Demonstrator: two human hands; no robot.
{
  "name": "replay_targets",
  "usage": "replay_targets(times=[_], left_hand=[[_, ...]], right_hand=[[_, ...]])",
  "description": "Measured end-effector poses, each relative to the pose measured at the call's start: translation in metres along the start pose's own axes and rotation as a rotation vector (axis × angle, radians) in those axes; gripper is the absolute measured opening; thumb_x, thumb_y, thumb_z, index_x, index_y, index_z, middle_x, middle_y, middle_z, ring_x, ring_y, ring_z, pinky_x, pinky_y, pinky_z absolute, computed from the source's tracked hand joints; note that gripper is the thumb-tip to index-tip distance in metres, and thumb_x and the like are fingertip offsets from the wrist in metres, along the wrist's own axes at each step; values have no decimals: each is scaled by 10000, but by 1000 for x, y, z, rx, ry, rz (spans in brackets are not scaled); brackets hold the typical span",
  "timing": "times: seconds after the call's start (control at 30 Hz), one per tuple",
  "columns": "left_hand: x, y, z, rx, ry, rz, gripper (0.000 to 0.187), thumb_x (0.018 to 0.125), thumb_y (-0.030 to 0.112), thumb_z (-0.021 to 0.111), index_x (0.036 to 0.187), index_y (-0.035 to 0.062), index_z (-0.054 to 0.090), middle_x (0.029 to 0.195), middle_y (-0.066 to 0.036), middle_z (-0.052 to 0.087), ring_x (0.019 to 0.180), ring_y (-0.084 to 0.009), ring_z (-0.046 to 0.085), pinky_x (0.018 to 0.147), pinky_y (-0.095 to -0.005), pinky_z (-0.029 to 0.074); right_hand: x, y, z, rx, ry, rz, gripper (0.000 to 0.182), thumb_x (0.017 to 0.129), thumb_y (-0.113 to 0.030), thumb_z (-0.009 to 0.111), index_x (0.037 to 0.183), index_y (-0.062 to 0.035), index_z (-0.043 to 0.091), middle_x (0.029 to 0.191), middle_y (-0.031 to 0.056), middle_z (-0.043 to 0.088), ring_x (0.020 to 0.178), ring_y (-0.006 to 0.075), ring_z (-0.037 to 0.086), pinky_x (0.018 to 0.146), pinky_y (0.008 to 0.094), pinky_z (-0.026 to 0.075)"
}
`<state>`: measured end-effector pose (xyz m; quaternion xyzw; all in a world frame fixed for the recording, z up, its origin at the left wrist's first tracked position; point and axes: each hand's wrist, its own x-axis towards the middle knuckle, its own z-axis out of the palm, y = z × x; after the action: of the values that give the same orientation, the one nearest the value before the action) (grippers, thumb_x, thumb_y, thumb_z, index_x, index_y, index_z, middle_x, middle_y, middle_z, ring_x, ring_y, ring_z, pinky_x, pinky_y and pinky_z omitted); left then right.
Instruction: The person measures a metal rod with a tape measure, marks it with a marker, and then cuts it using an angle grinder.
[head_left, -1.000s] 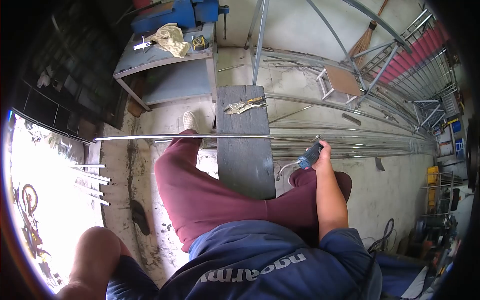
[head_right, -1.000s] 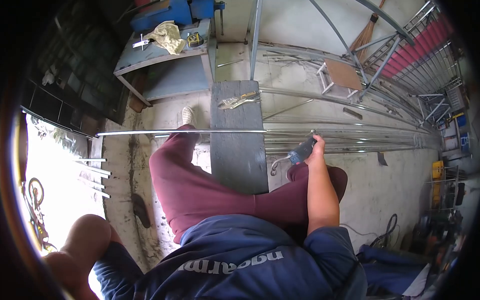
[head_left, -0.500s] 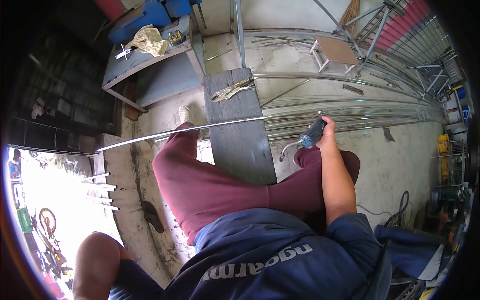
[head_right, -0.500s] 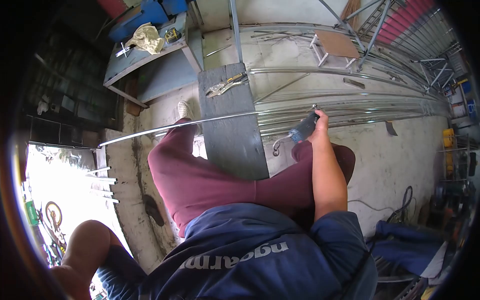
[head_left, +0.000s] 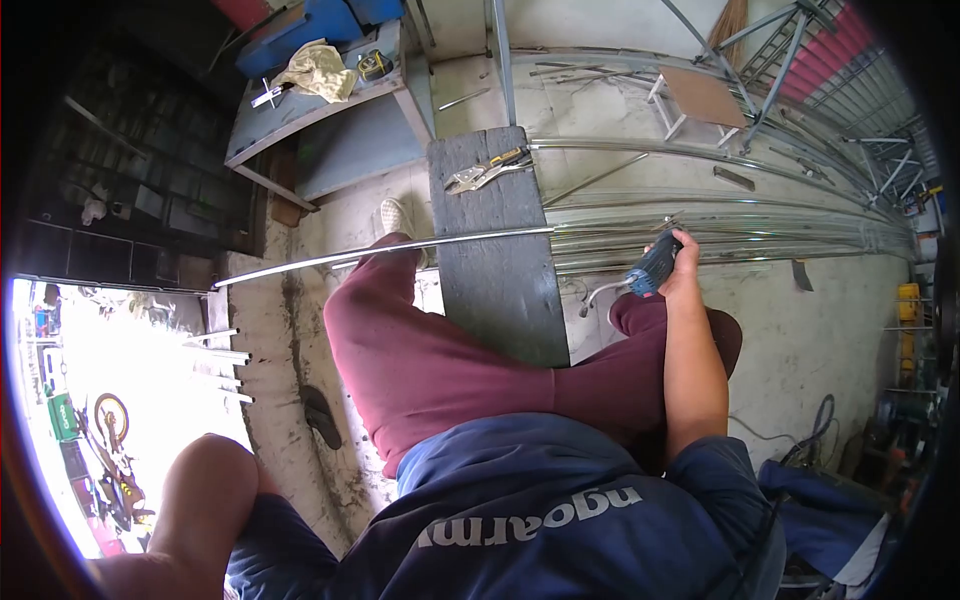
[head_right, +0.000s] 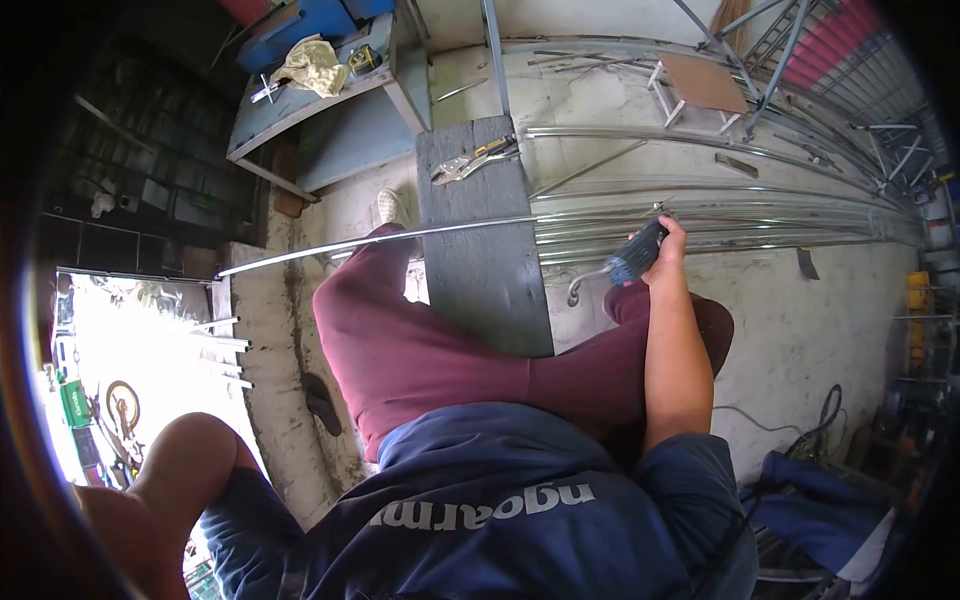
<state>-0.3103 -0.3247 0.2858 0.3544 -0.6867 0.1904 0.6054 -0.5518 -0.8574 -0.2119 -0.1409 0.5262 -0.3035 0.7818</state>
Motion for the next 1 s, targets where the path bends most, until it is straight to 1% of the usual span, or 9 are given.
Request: replay_targets(times=[0.3,0.43,0.53,0.6,0.63,0.73,0.8,0.9,1.0], left_hand=[[-18,-45,29,-58,-13,-187,581,1060,634,707,1424,182,747,1166,-36,638,914,-195,557,831,-364,436],[-24,-61,37,-134,153,-176,467,1082,562,716,1320,162,751,1162,-26,646,894,-171,578,808,-373,448],[-8,-58,28,83,612,-55,648,1018,679,514,1084,124,843,974,-137,763,1015,-389,714,1049,-617,442],[-13,-40,-26,160,545,-46,787,991,749,401,1027,132,889,894,-187,818,1074,-496,775,1161,-733,441],[-33,-14,-86,110,296,-88,760,998,734,400,1081,153,883,909,-181,817,1076,-491,774,1148,-726,452],[-31,-56,27,78,112,216,550,1071,561,471,1319,168,765,1115,-147,758,1080,-394,719,1060,-636,486],[-26,-71,73,319,171,512,447,1018,416,668,1294,66,698,1217,-78,657,1131,-235,622,1058,-415,481],[-34,-72,82,483,248,627,408,1061,467,655,1259,121,738,1161,-47,689,1088,-201,650,1011,-398,510],[-32,-63,77,583,-14,562,387,1077,443,650,1261,113,734,1158,-56,703,1098,-189,662,978,-354,515]], right_hand=[[4,-5,-2,34,-14,-4,423,931,-418,742,1046,-32,613,856,179,695,747,344,711,743,473,633],[5,-8,-2,34,-5,12,412,934,-410,732,1052,-31,619,854,176,695,748,347,709,739,480,628],[16,-7,-3,60,-14,22,403,935,-401,726,1049,-27,627,847,173,695,748,346,710,740,480,628],[13,-7,-1,66,-27,29,398,935,-395,724,1044,-23,631,840,171,693,748,347,711,741,480,629],[12,-7,1,65,-28,35,399,934,-396,725,1041,-23,631,837,170,692,749,346,712,742,481,630],[13,-8,2,63,-24,53,408,931,-402,729,1040,-22,630,835,169,689,753,343,715,742,482,632],[17,-10,-2,51,-12,71,421,931,-409,732,1052,-19,627,842,168,690,755,338,718,742,483,634],[17,-10,-4,27,-6,29,441,931,-417,738,1074,-17,619,862,169,696,758,335,721,741,481,637],[16,-12,-4,33,-24,58,451,926,-405,755,1096,-13,611,876,169,699,759,332,721,741,477,639]])
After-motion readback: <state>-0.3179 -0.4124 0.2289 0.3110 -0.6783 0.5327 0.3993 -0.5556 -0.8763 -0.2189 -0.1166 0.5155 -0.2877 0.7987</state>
